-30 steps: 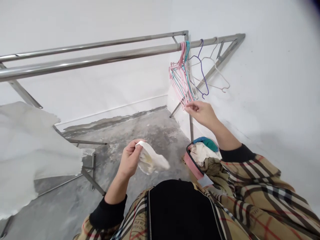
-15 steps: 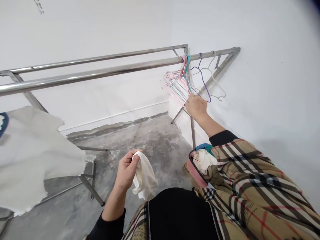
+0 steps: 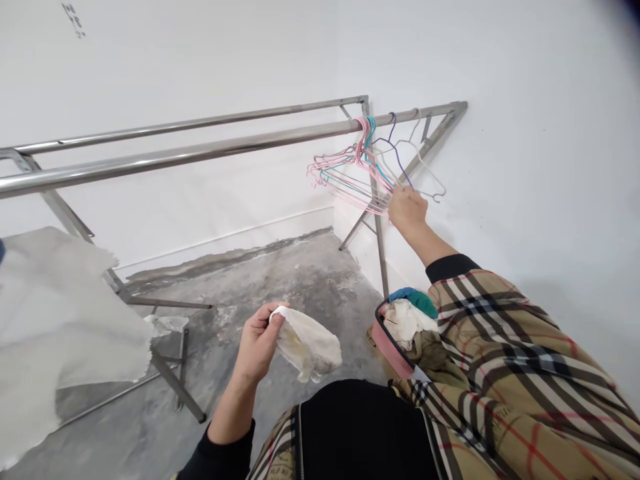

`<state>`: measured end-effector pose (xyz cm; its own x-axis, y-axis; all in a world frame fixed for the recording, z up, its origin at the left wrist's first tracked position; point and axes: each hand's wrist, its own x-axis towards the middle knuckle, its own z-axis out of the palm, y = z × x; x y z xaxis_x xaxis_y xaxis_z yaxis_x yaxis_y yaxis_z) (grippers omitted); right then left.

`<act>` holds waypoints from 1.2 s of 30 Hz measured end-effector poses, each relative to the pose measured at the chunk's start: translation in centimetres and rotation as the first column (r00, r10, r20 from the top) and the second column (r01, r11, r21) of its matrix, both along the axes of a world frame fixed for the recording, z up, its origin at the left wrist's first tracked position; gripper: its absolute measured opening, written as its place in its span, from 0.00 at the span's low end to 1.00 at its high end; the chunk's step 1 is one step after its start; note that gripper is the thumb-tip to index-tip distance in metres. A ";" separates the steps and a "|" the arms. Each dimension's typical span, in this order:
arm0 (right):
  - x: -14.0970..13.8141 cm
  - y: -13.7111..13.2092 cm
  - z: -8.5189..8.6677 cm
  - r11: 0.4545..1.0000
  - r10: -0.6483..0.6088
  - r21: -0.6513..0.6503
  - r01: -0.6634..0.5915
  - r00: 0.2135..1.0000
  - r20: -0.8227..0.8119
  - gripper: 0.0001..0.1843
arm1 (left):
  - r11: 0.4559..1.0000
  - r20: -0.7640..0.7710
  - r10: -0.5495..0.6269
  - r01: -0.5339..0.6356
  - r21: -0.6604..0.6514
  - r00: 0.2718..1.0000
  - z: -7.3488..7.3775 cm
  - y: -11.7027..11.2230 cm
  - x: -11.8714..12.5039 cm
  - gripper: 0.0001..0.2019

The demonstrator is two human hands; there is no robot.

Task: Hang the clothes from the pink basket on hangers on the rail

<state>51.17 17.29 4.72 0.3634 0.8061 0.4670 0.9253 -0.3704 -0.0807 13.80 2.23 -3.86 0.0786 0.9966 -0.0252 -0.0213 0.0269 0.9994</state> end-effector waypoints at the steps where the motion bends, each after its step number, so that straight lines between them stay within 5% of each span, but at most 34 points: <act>1: 0.2 0.0 -0.1 1.000 0.001 -0.001 -0.001 1.000 0.007 0.16 | 1.000 -0.002 0.003 -0.003 -0.002 1.000 0.0 0.0 0.1 0.20; 11: 0.6 -0.1 0.0 1.000 -0.015 -0.006 0.015 1.000 0.028 0.17 | 1.000 -0.010 -0.002 0.002 0.021 1.000 -0.2 -0.4 -0.5 0.18; 25: 2.3 1.2 -2.1 1.000 0.026 0.013 -0.026 1.000 0.013 0.15 | 0.999 -0.033 0.042 -0.042 0.000 0.999 0.4 -1.3 -0.5 0.20; 36: 3.1 1.3 -1.0 1.000 0.014 0.017 -0.014 1.000 0.010 0.16 | 0.999 -0.031 0.054 -0.054 0.001 0.998 0.3 -1.1 0.3 0.20</act>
<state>54.29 18.56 3.72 0.3474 0.8030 0.4842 0.9313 -0.3559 -0.0781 14.14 1.13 -3.51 0.0239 0.9994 -0.0267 0.0087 0.0265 0.9996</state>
